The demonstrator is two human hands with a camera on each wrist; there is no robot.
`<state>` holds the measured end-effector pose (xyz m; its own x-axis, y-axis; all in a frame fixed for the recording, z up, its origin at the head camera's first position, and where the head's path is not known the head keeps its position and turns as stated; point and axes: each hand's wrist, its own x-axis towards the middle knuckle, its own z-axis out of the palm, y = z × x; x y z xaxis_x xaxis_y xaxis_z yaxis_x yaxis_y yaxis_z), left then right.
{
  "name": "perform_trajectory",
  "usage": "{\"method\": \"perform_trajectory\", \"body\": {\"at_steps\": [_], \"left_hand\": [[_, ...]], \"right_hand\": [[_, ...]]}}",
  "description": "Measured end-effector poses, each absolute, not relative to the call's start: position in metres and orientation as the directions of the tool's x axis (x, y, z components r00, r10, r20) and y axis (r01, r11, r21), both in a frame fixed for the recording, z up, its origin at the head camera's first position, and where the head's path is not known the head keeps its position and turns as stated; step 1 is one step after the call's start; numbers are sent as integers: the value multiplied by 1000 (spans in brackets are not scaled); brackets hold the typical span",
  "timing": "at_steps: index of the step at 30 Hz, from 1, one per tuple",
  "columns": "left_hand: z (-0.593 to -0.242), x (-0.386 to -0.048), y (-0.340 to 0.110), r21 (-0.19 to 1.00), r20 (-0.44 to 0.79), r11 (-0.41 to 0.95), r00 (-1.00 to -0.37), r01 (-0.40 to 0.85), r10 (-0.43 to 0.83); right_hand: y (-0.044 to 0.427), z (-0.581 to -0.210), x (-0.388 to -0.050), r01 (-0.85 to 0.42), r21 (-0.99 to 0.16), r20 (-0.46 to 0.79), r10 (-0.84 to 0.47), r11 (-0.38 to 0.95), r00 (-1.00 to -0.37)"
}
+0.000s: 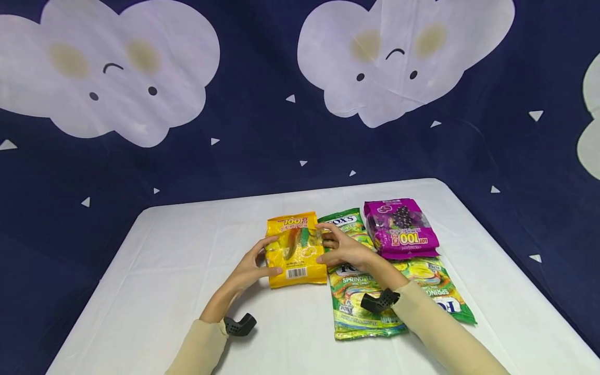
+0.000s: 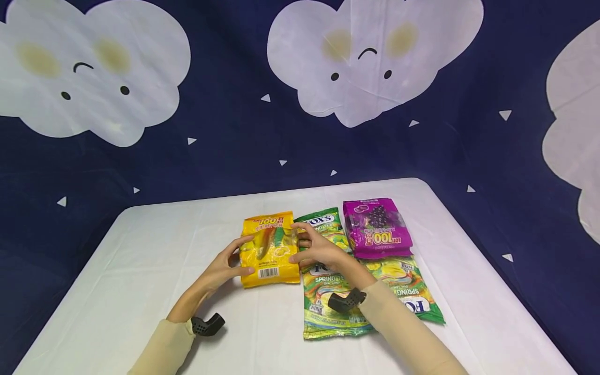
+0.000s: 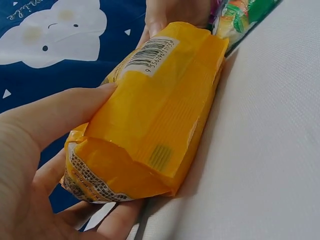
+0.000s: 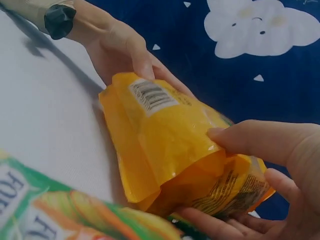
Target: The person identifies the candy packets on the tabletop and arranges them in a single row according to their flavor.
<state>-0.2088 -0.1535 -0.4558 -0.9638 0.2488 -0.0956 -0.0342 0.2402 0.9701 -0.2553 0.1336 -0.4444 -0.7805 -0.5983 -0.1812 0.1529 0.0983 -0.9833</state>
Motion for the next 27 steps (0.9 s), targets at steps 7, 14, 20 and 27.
{"method": "perform_trajectory", "body": {"at_steps": [7,14,20,27], "left_hand": [[-457,-208,-152,979,-100,198,-964,-50,248],[-458,-206,-150,990,-110,110,-960,-84,257],[-452,-203,-154,995,-79,82,-955,-58,284],[-444,-200,-169,995,-49,98,-947,-19,316]], "right_hand": [[133,-444,-253,131,-989,-143,-597,65,-789],[132,-444,-251,50,-996,-80,-576,69,-813],[127,-439,-245,-21,-996,-27,-553,81,-833],[115,-432,-240,-52,-993,-16,-546,109,-838]]}}
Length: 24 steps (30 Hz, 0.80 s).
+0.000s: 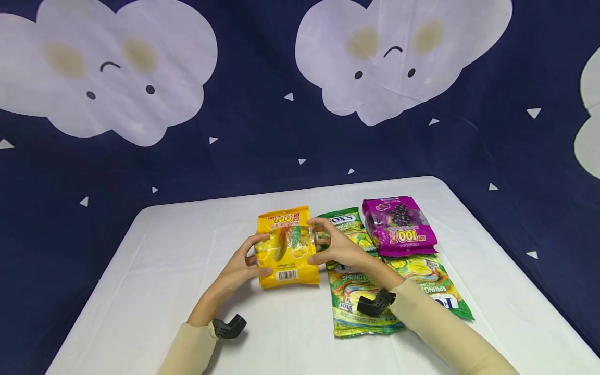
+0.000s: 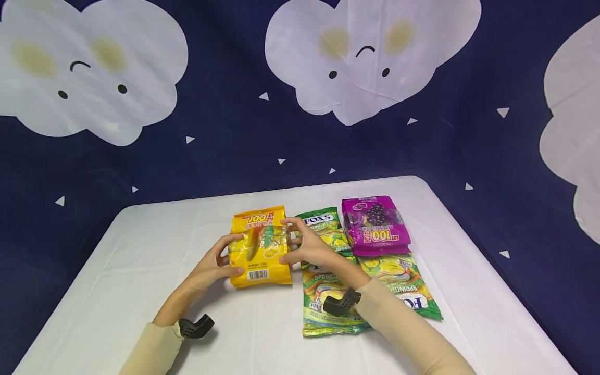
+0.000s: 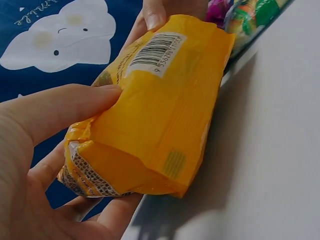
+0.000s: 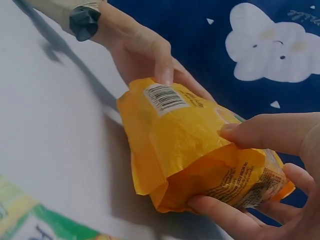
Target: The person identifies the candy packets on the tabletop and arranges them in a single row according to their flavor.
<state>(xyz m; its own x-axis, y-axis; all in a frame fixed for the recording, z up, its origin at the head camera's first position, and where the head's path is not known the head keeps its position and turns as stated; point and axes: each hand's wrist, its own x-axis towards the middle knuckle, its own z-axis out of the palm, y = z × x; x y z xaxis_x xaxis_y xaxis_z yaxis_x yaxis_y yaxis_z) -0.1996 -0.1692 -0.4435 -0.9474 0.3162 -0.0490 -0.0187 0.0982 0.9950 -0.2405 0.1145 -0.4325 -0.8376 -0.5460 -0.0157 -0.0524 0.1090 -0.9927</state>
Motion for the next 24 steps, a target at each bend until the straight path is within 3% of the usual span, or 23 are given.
{"method": "perform_trajectory", "body": {"at_steps": [24], "left_hand": [[-421,-203,-253,952,-52,303,-956,39,288]], "right_hand": [[34,-431,-255,-54,-998,17,-578,46,-816]]}}
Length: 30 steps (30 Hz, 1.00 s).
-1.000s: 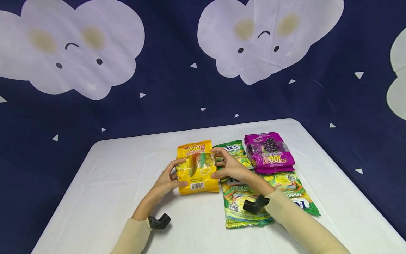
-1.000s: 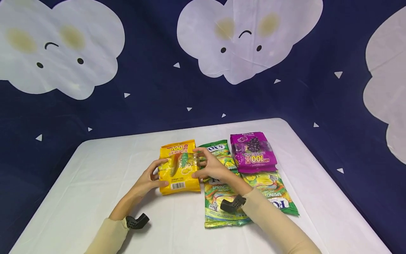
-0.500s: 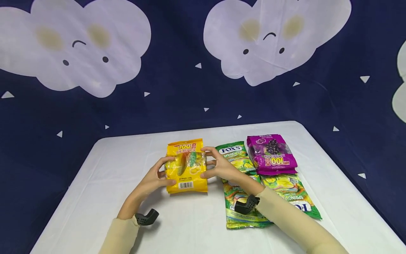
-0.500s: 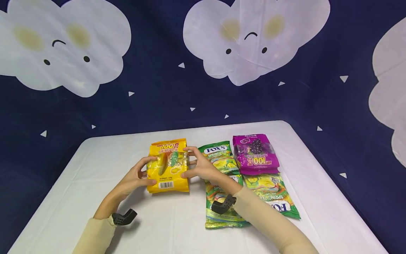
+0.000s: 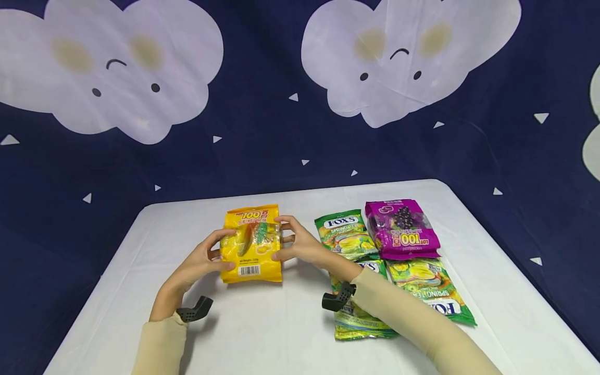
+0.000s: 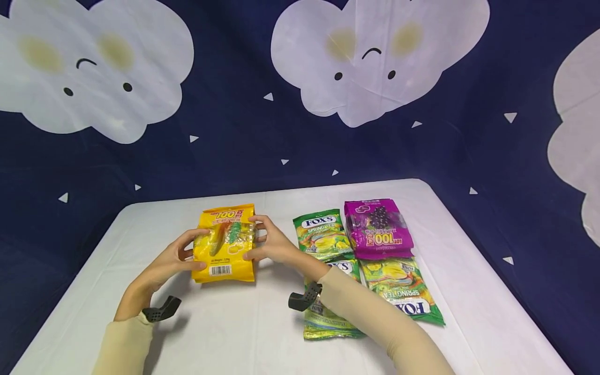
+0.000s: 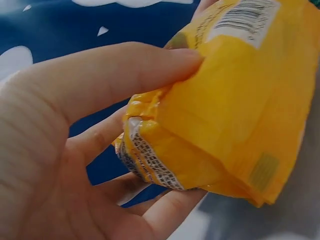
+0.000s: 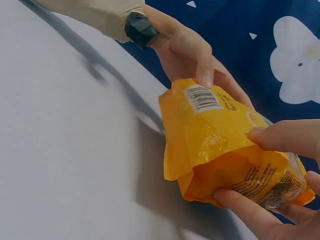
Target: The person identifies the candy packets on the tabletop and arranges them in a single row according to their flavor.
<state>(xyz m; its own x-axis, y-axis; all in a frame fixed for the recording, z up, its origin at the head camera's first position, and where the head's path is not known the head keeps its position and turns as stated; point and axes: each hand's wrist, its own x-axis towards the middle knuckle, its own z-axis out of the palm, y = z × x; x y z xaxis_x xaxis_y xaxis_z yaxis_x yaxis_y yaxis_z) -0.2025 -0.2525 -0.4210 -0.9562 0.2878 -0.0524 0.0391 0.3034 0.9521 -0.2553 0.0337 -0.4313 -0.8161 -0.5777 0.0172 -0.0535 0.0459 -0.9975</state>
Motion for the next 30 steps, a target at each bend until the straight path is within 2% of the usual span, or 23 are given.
{"method": "perform_trajectory", "body": {"at_steps": [8,20,30], "left_hand": [[-421,-203,-278,936,-53,349,-967,39,251],[-421,-198,-305,934,-80,357,-979,-8,187],[-426,-198,-317,942,-136,322,-985,-94,109]], "right_hand": [[2,-436,-261,-10,-1000,17,-570,-15,-822],[-34,-439,-268,5,-1000,-13,-576,16,-818],[-54,-442,-271,9,-999,-28,-573,36,-819]]}}
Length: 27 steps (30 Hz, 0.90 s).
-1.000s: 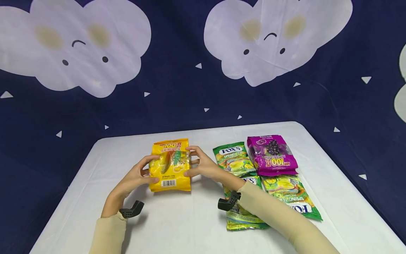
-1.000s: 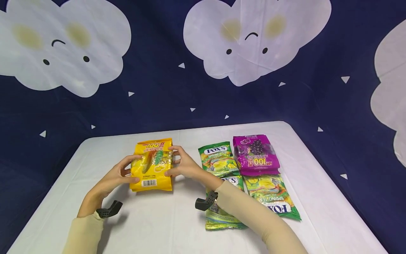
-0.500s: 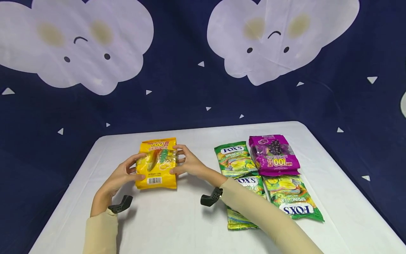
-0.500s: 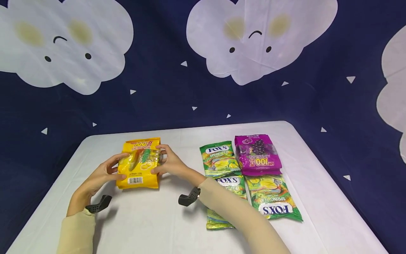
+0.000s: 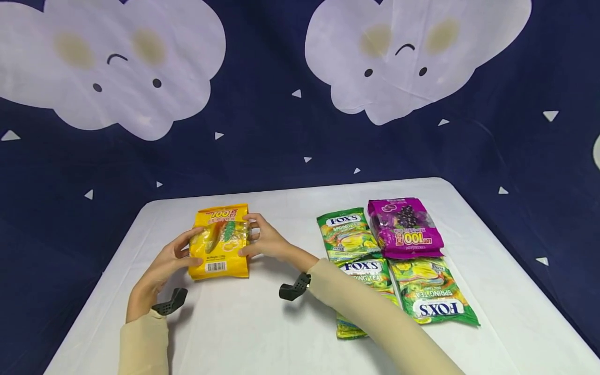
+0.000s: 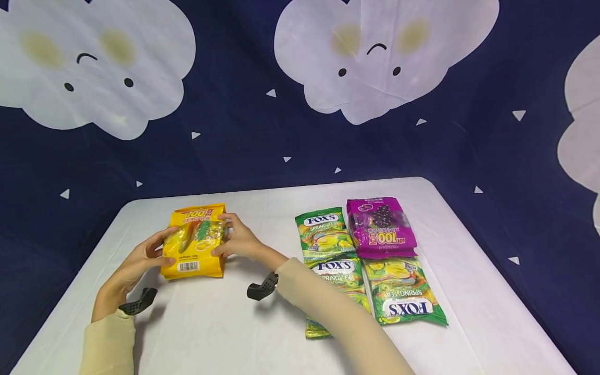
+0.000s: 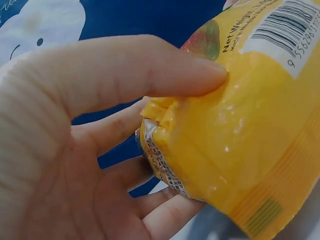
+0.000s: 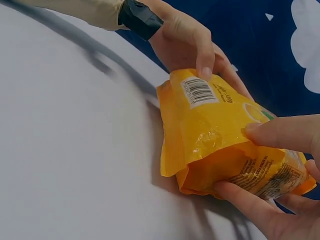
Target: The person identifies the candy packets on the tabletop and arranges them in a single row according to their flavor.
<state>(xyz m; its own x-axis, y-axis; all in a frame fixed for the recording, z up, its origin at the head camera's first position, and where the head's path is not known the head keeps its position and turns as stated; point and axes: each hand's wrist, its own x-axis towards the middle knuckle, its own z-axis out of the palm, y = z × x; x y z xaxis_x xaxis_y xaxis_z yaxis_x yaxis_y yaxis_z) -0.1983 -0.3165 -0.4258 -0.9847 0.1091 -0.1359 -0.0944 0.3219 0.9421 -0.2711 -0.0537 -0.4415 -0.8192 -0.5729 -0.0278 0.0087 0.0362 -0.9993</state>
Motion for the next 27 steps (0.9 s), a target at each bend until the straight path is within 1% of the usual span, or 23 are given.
{"method": "perform_trajectory", "body": {"at_steps": [7,13,19,27], "left_hand": [[-430,-202,-323,940,-151,323,-981,-106,117],[-436,-204,-326,934,-142,347,-980,-84,143],[-438,-205,-327,930,-160,353,-976,-99,147],[-438,-208,-327,922,-201,363,-969,-137,143]], "right_hand": [[-59,-441,-274,25,-998,-50,-569,52,-821],[-59,-444,-277,106,-992,-124,-570,65,-812],[-60,-444,-278,174,-982,-185,-556,73,-810],[-60,-449,-281,221,-974,-211,-563,52,-799]]}}
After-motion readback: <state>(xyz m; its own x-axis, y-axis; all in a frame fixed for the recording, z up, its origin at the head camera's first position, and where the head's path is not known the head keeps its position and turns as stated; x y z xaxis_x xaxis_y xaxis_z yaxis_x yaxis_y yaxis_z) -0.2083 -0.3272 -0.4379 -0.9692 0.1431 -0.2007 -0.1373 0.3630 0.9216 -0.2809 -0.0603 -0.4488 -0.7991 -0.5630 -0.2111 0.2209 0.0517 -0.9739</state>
